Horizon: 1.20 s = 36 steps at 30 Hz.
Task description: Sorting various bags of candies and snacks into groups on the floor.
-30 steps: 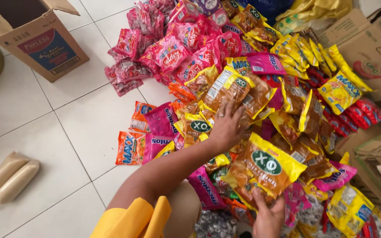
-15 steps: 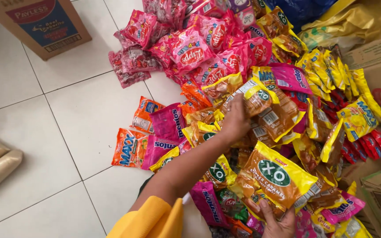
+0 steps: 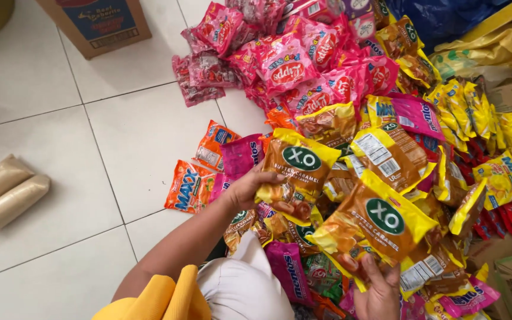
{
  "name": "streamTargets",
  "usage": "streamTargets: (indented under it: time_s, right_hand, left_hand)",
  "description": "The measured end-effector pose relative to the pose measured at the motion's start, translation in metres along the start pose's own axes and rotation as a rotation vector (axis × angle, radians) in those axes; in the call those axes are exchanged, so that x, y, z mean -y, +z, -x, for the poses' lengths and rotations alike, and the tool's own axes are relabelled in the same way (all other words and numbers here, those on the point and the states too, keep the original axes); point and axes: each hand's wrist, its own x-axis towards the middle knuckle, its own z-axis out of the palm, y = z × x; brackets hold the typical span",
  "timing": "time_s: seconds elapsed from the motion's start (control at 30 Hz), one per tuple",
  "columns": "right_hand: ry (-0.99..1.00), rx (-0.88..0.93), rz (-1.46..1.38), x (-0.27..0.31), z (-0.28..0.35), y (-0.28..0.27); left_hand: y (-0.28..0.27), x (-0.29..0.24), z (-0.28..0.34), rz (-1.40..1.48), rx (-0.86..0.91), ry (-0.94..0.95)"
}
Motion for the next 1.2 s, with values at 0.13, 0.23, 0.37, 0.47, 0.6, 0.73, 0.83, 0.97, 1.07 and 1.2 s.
streamTargets:
  time_s: [0.13, 0.23, 0.37, 0.47, 0.6, 0.73, 0.83, 0.97, 1.07, 1.2]
  right_hand:
    - [0.119, -0.006, -0.038, -0.022, -0.011, 0.023]
    - [0.224, 0.024, 0.044, -0.031, -0.023, 0.054]
    - [0.209, 0.145, 0.193, -0.037, -0.033, 0.096]
    - [0.157, 0.247, 0.26, -0.046, -0.039, 0.117]
    - [-0.063, 0.367, 0.668, -0.049, -0.044, 0.143]
    - [0.148, 0.423, 0.412, -0.049, -0.033, 0.198]
    - [0.207, 0.432, 0.422, -0.069, -0.038, 0.2]
    - [0.295, 0.524, 0.492, -0.074, -0.032, 0.242]
    - [0.34, 0.594, 0.573, -0.086, -0.033, 0.269]
    - [0.459, 0.751, 0.767, -0.123, -0.039, 0.294]
  left_hand:
    - [-0.038, 0.032, 0.012, 0.057, -0.033, 0.015]
    - [-0.016, 0.025, 0.031, 0.14, -0.061, 0.013]
    - [-0.022, 0.021, 0.046, 0.079, -0.017, 0.062]
    - [-0.035, 0.016, 0.056, 0.101, 0.024, 0.137]
    - [-0.043, 0.004, 0.073, 0.431, 0.107, 0.125]
    - [-0.008, -0.021, 0.108, 0.246, 0.128, 0.365]
    - [-0.011, -0.026, 0.124, -0.484, -0.204, 0.378]
    - [-0.015, -0.034, 0.155, -0.43, -0.305, 0.459]
    - [-0.037, -0.033, 0.176, -0.319, -0.404, 0.433]
    - [-0.056, -0.045, 0.214, -0.251, -0.668, 0.474]
